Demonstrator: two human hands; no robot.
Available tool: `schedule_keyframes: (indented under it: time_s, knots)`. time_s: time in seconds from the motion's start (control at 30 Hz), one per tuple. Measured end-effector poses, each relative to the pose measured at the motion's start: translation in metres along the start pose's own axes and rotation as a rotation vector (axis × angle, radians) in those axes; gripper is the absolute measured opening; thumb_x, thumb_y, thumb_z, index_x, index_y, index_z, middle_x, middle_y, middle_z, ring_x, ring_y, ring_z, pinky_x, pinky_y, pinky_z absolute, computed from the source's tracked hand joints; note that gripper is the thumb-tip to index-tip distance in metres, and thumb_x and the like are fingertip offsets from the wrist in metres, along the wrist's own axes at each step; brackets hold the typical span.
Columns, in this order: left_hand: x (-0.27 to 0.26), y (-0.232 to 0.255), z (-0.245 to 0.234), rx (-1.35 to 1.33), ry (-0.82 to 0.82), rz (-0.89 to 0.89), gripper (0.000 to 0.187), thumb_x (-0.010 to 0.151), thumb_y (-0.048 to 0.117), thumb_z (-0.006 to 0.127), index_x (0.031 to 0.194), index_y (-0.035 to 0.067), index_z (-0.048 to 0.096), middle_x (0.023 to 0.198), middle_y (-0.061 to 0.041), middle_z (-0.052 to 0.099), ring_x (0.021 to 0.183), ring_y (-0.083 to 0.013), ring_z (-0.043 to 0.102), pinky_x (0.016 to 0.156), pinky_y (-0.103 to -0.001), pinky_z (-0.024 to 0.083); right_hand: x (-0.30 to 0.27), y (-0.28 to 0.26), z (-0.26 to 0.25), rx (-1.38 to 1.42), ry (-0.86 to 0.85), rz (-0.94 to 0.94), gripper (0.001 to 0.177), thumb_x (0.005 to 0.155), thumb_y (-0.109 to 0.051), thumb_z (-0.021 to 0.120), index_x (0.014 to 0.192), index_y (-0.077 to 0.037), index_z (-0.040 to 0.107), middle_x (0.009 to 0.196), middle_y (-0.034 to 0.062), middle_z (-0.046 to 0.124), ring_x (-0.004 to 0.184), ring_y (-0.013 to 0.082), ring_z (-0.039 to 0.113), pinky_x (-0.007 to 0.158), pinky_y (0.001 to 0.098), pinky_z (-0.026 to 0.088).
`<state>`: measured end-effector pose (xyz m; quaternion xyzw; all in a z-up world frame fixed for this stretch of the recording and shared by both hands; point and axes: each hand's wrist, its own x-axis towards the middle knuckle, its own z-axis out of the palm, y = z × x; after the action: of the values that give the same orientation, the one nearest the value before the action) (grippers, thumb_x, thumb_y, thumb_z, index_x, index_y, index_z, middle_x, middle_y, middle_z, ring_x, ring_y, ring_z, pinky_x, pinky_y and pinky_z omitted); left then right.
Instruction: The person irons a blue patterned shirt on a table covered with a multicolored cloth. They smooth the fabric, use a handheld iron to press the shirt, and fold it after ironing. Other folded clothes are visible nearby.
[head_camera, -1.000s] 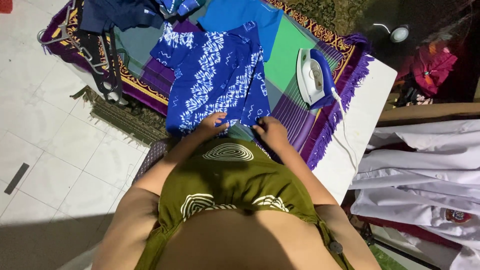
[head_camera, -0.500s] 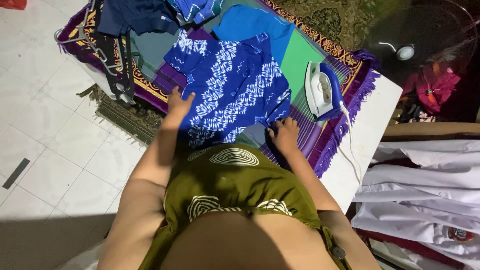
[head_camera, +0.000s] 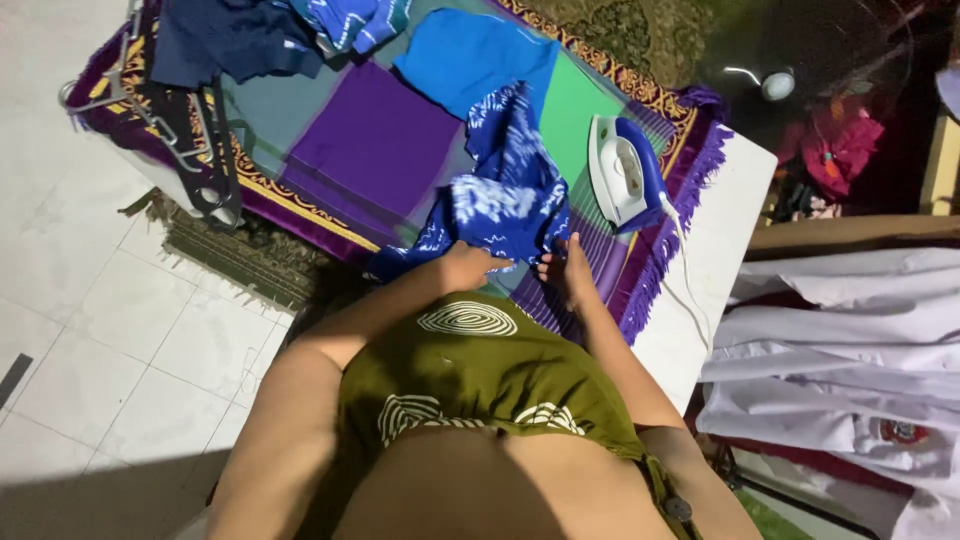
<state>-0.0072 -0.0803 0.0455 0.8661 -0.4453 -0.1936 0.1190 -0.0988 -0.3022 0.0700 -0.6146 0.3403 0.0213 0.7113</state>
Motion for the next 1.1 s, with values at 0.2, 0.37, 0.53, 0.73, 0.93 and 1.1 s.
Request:
schedule_keyframes:
  time_s: [0.2,0.37,0.53,0.73,0.93,1.1]
  knots:
    - [-0.006,0.014,-0.011,0.423,0.161,0.094,0.066,0.066,0.049,0.083,0.129,0.049,0.063,0.136,-0.002,0.056,0.129,-0.0276,0.046,0.113,-0.058,0.029,0.025,0.024,-0.006,0.025,0.05,-0.057,0.069,0.102,-0.069,0.044,0.131,-0.006,0.047,0.101,0.0216,0.06,0.082,0.0324,0.072,0.07,0.0439,0.065]
    - [0.019,0.014,0.007,0.492,0.498,0.693,0.035,0.084,0.061,0.057,0.086,0.028,0.066,0.108,0.002,0.053,0.132,-0.0188,0.039,0.129,-0.07,-0.008,-0.018,-0.028,0.016,-0.373,0.203,-0.255,0.09,0.096,-0.075,0.057,0.158,-0.019,0.025,0.143,0.0306,0.053,0.13,0.0457,0.057,0.11,0.0538,0.045]
    - [0.015,0.023,-0.002,0.689,0.098,0.663,0.043,0.091,0.052,0.057,0.125,0.03,0.07,0.161,-0.003,0.037,0.153,-0.0271,0.024,0.123,-0.065,0.008,-0.049,-0.052,0.01,-0.35,0.303,-0.468,0.11,0.065,-0.017,0.091,0.156,-0.011,0.03,0.135,0.0363,0.052,0.126,0.049,0.055,0.107,0.0535,0.044]
    - [0.023,0.0,0.027,0.213,0.293,0.512,0.068,0.09,0.072,0.054,0.149,0.038,0.051,0.147,-0.005,0.054,0.142,-0.0298,0.045,0.115,-0.065,0.028,0.056,0.094,-0.088,-0.071,0.73,-0.21,0.063,0.069,-0.02,0.085,0.127,-0.012,0.061,0.107,0.0186,0.065,0.098,0.0322,0.065,0.087,0.042,0.051]
    - [0.015,0.02,-0.037,-0.036,0.218,0.317,0.069,0.095,0.048,0.064,0.158,0.04,0.037,0.147,-0.006,0.056,0.14,-0.0308,0.05,0.113,-0.061,0.036,-0.028,-0.016,-0.024,-0.125,0.45,-0.054,0.067,0.064,-0.036,0.096,0.117,-0.005,0.069,0.103,0.0218,0.071,0.097,0.034,0.071,0.082,0.0473,0.056]
    - [0.004,0.036,-0.123,-0.07,0.291,0.256,0.1,0.081,0.068,0.075,0.163,0.033,0.028,0.164,-0.012,0.029,0.155,-0.0382,0.022,0.121,-0.059,0.023,-0.114,-0.097,0.026,-0.416,-0.434,-0.42,0.028,0.072,-0.015,0.092,0.094,-0.005,0.079,0.074,0.0069,0.071,0.064,0.0187,0.063,0.059,0.0313,0.053]
